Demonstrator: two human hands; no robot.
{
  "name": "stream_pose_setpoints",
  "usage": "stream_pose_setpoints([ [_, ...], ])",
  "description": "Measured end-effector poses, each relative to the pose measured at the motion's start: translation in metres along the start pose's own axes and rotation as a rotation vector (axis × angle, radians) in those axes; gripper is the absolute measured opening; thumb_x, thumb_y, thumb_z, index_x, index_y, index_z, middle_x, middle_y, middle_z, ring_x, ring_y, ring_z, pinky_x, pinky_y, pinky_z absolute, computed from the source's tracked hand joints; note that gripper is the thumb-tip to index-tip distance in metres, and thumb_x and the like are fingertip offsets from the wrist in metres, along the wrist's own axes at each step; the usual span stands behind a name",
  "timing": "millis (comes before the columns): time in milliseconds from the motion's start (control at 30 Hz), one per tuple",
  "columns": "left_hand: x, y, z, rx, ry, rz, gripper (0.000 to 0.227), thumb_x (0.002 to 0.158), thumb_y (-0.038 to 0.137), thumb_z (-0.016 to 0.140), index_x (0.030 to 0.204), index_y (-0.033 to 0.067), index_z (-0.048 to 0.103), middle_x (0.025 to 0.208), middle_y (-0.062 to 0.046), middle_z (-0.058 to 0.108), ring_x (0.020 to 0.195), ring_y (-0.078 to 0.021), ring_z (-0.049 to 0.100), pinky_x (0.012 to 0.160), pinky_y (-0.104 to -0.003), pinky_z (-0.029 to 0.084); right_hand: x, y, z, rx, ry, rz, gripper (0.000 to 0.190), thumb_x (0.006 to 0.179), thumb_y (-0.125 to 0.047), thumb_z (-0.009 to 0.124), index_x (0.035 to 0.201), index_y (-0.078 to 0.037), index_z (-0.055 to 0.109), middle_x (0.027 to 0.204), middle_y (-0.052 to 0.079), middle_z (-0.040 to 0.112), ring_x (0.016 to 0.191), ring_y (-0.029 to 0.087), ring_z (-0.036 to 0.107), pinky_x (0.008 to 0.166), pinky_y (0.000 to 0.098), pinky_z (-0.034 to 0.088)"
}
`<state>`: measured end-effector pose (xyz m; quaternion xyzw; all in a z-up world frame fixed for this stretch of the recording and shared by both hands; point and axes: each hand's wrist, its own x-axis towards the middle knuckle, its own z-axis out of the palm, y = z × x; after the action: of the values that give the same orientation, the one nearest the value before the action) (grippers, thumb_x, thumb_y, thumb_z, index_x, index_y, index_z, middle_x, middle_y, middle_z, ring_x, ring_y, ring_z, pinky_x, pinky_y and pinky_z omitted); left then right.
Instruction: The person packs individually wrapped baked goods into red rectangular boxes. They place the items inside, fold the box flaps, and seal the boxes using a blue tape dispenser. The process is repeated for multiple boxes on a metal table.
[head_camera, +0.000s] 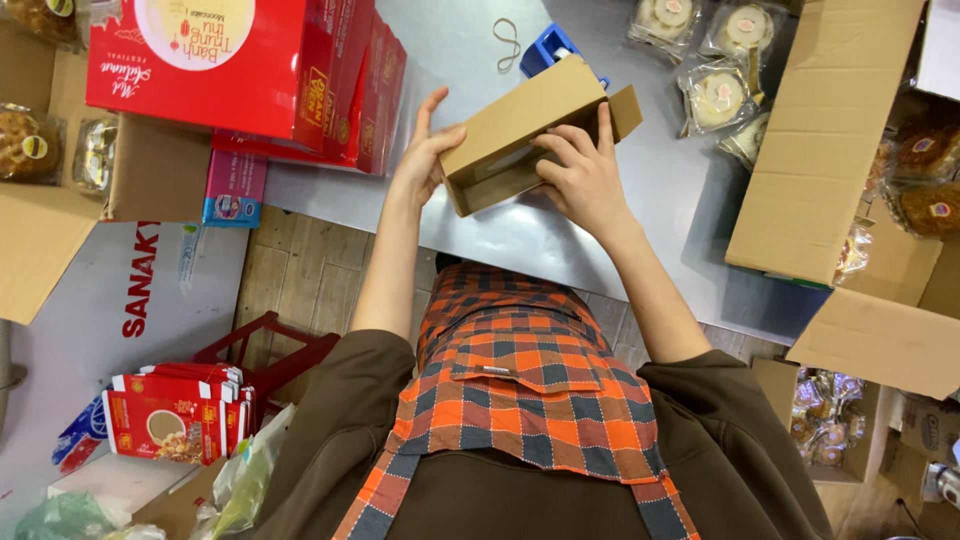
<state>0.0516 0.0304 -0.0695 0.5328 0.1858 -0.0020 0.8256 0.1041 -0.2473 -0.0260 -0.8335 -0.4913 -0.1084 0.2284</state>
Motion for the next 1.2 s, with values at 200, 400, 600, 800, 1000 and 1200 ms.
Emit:
stream_pose_setpoints([
  [200, -0.042, 0.037, 0.029, 1.359, -0.017, 0.809, 0.035, 0.094, 0.021, 0.076, 0.127, 0.0204, 0.067, 0.15, -0.021, 0.057, 0.136, -0.0369, 0.05, 0.114, -0.046, 0.04, 0.0, 0.011, -0.001, -0.067, 0.134, 0.344, 0.082, 0.052, -0.04, 0.099, 0.121, -0.008, 0.07, 0.161, 0.029, 0.03, 0.147, 0.045, 0.033, 0.117, 0.0692, 0.016],
  [400, -0.068, 0.066, 0.07, 1.355, -0.294, 0.078, 0.119, 0.05, 0.063, 0.089, 0.148, 0.0113, 0.048, 0.154, -0.017, 0.05, 0.128, -0.0339, 0.058, 0.107, -0.041, 0.047, 0.006, 0.033, -0.018, -0.024, 0.044, 0.288, 0.079, 0.042, -0.035, 0.101, 0.109, -0.009, 0.067, 0.162, 0.031, 0.028, 0.14, 0.046, 0.039, 0.107, 0.0582, 0.039],
  [600, -0.062, 0.02, 0.039, 1.292, -0.467, 0.601, 0.156, 0.036, 0.061, 0.097, 0.161, 0.006, 0.021, 0.157, -0.032, 0.035, 0.136, -0.0471, 0.049, 0.108, -0.047, 0.048, 0.004, 0.062, -0.026, 0.187, -0.065, 0.313, 0.069, 0.05, -0.032, 0.103, 0.106, -0.011, 0.068, 0.141, 0.015, 0.052, 0.124, 0.04, 0.049, 0.102, 0.0513, 0.044],
  [800, -0.088, -0.059, 0.047, 1.352, -0.346, 0.511, 0.124, 0.06, 0.073, 0.089, 0.16, 0.0205, 0.036, 0.16, -0.019, 0.051, 0.113, -0.0291, 0.07, 0.093, -0.039, 0.059, -0.008, 0.075, -0.03, 0.414, -0.064, 0.3, 0.076, 0.054, -0.024, 0.102, 0.12, -0.011, 0.067, 0.135, 0.007, 0.058, 0.126, 0.032, 0.054, 0.107, 0.0467, 0.048],
  [1000, -0.095, -0.004, 0.069, 1.444, -0.228, 0.736, 0.102, 0.052, 0.069, 0.073, 0.137, 0.0144, 0.059, 0.128, -0.01, 0.069, 0.12, -0.0287, 0.068, 0.113, -0.058, 0.037, -0.066, 0.132, 0.031, 1.259, 0.378, 0.684, 0.085, 0.074, -0.035, 0.079, 0.146, -0.005, 0.045, 0.14, 0.01, 0.054, 0.124, 0.026, 0.054, 0.104, 0.0441, 0.049],
  [1200, -0.077, 0.011, 0.126, 1.396, 0.008, 0.659, 0.062, 0.088, 0.063, 0.075, 0.108, 0.0054, 0.064, 0.103, -0.01, 0.066, 0.098, -0.0296, 0.062, 0.086, -0.043, 0.047, -0.128, 0.23, 0.138, 1.904, 0.495, 1.437, 0.098, 0.087, -0.079, 0.046, 0.139, 0.005, 0.054, 0.115, 0.016, 0.073, 0.093, 0.023, 0.072, 0.089, 0.0418, 0.063],
])
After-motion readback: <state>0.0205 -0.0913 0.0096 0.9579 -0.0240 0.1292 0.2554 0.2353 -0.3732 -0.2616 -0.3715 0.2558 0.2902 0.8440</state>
